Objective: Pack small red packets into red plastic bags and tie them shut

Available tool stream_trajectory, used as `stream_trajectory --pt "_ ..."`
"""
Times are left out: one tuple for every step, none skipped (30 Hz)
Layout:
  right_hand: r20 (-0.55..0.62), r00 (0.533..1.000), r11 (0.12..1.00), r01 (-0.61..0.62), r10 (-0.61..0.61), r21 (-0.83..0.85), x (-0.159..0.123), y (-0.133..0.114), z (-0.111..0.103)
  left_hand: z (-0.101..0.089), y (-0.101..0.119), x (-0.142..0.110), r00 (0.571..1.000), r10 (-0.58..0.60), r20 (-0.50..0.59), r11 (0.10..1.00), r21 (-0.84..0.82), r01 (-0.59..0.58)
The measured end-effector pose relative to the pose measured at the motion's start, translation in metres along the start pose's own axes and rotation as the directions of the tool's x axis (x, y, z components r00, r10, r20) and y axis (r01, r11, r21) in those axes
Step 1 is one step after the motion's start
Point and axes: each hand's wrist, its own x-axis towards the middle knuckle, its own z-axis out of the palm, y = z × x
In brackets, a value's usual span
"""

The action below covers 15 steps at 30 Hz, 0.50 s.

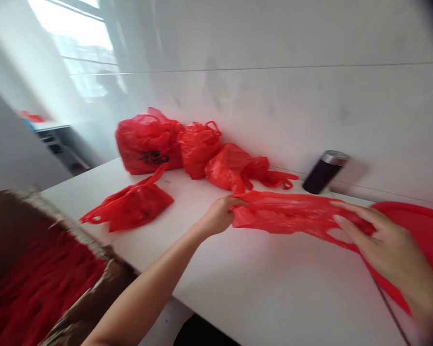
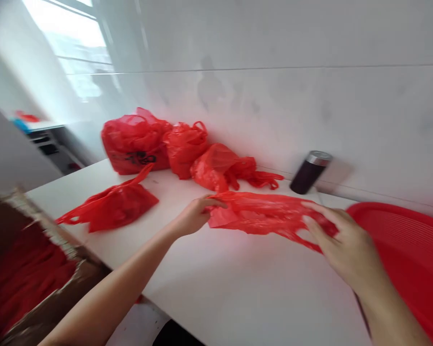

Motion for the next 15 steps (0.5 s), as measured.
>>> stream_trajectory --pt "-0.006 0.999 0.999 0.032 -0.032 -0.042 0.0 -0.003 -0.007 0.002 0.003 -0.001 1.0 0.018 0.025 0.998 -0.057 -0.016" --pt "-0.017 0.998 0.996 0.052 -0.054 -0.078 -0.002 -0.004 -0.017 0.004 0.005 -0.002 0.998 0.035 0.061 0.992 -0.122 -0.028" --pt "-0.041 0.997 0.992 0.056 -0.061 -0.113 -0.004 -0.004 -0.031 0.006 0.006 -0.003 0.994 0.054 0.093 0.982 -0.188 -0.035" --pt "-0.084 0.995 0.987 0.036 -0.049 -0.154 -0.007 -0.001 -0.048 0.009 0.007 -0.003 0.992 0.057 0.114 0.966 -0.257 -0.025" --pt "-0.134 0.991 0.981 -0.005 -0.022 -0.195 -0.013 0.005 -0.067 0.011 0.007 -0.002 0.992 0.019 0.123 0.938 -0.345 0.024" --pt "-0.189 0.982 0.971 -0.056 0.011 -0.234 -0.02 0.014 -0.088 0.013 0.006 -0.001 0.99 -0.027 0.14 0.914 -0.397 0.081" --pt "-0.254 0.966 0.956 -0.115 0.044 -0.27 -0.029 0.025 -0.11 0.016 0.006 0.001 0.984 -0.079 0.16 0.895 -0.424 0.141" --pt "-0.321 0.944 0.935 -0.182 0.079 -0.305 -0.04 0.038 -0.133 0.019 0.004 0.003 0.975 -0.125 0.183 0.883 -0.427 0.193" --pt "-0.388 0.915 0.903 -0.257 0.113 -0.343 -0.053 0.053 -0.155 0.022 0.003 0.004 0.967 -0.159 0.2 0.884 -0.407 0.23" --pt "-0.438 0.887 0.862 -0.333 0.149 -0.381 -0.067 0.069 -0.176 0.025 0.001 0.006 0.96 -0.183 0.213 0.889 -0.382 0.254" --pt "-0.464 0.864 0.813 -0.406 0.193 -0.418 -0.081 0.085 -0.195 0.027 -0.001 0.007 0.956 -0.198 0.218 0.897 -0.353 0.266" --pt "-0.465 0.85 0.76 -0.468 0.248 -0.451 -0.095 0.1 -0.211 0.03 -0.002 0.009 0.954 -0.21 0.214 0.906 -0.323 0.272" --pt "-0.442 0.839 0.715 -0.518 0.318 -0.469 -0.108 0.114 -0.224 0.032 -0.004 0.01 0.954 -0.217 0.209 0.914 -0.299 0.274" --pt "-0.418 0.823 0.684 -0.558 0.384 -0.47 -0.118 0.126 -0.234 0.034 -0.006 0.011 0.954 -0.222 0.203 0.921 -0.278 0.274" --pt "-0.393 0.808 0.671 -0.585 0.438 -0.456 -0.126 0.137 -0.241 0.036 -0.009 0.013 0.954 -0.226 0.199 0.927 -0.256 0.273"
